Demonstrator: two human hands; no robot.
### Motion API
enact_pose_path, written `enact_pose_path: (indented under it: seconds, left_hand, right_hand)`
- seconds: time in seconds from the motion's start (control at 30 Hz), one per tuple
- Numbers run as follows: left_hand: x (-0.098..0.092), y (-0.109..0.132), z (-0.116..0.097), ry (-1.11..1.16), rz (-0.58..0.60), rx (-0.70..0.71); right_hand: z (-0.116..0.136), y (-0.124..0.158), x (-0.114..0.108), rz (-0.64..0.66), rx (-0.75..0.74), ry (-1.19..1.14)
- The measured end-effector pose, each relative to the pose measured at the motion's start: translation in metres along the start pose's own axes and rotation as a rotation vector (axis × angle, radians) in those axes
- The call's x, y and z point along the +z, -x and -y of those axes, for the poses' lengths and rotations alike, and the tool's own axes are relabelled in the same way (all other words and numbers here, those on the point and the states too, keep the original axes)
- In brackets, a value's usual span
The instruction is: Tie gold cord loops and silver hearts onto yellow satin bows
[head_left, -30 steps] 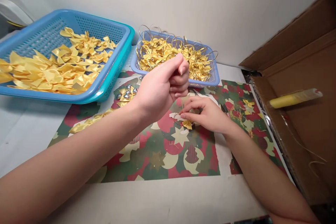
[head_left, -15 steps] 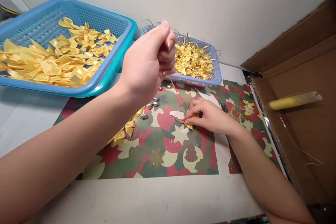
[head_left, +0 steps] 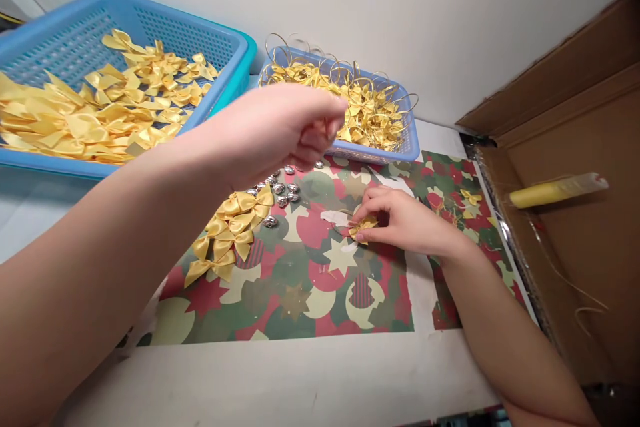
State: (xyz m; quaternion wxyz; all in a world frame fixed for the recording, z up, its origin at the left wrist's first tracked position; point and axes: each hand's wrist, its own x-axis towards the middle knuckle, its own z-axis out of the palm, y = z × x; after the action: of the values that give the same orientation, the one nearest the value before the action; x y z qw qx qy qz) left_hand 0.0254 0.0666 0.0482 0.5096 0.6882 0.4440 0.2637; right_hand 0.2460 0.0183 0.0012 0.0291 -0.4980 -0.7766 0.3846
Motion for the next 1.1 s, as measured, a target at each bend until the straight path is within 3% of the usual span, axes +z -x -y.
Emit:
enact_pose_path:
  seconds: [0.1, 0.17, 0.3, 0.43, 0.5, 0.6, 0.77, 1.1]
  left_hand:
    - [0.003, 0.004, 0.009, -0.368, 0.237, -0.066]
    - [0.009, 0.006, 0.015, -0.589, 0.282, -0.089]
    - [0.026, 0.011, 0.025, -0.937, 0.235, -0.152]
    - [0.041, 0.015, 0.026, -1.139, 0.096, 0.027]
    - [0.048, 0.017, 0.025, -1.149, 0.104, 0.176]
    - [0.058, 0.016, 0.027, -1.081, 0.224, 0.277]
    - [0.068, 0.01, 0.036, -1.041, 0.301, 0.296]
    - [0.056, 0.008, 0.034, -0.899, 0.334, 0.3]
  right_hand:
    - [0.0, 0.004, -0.006, 0.001, -0.037, 0.0]
    - [0.0, 0.005, -0.007, 0.002, -0.037, 0.018]
    - [0.0, 0.005, -0.006, 0.006, -0.013, 0.06]
    - [0.0, 0.004, -0.005, 0.003, -0.02, 0.062]
    - [0.0, 0.004, -0.005, 0.001, -0.024, 0.058]
    - [0.0, 0.005, -0.006, 0.0, -0.028, 0.06]
    - [-0.001, 0.005, -0.005, -0.006, -0.011, 0.06]
    - [-0.004, 0.005, -0.004, -0.018, -0.02, 0.047]
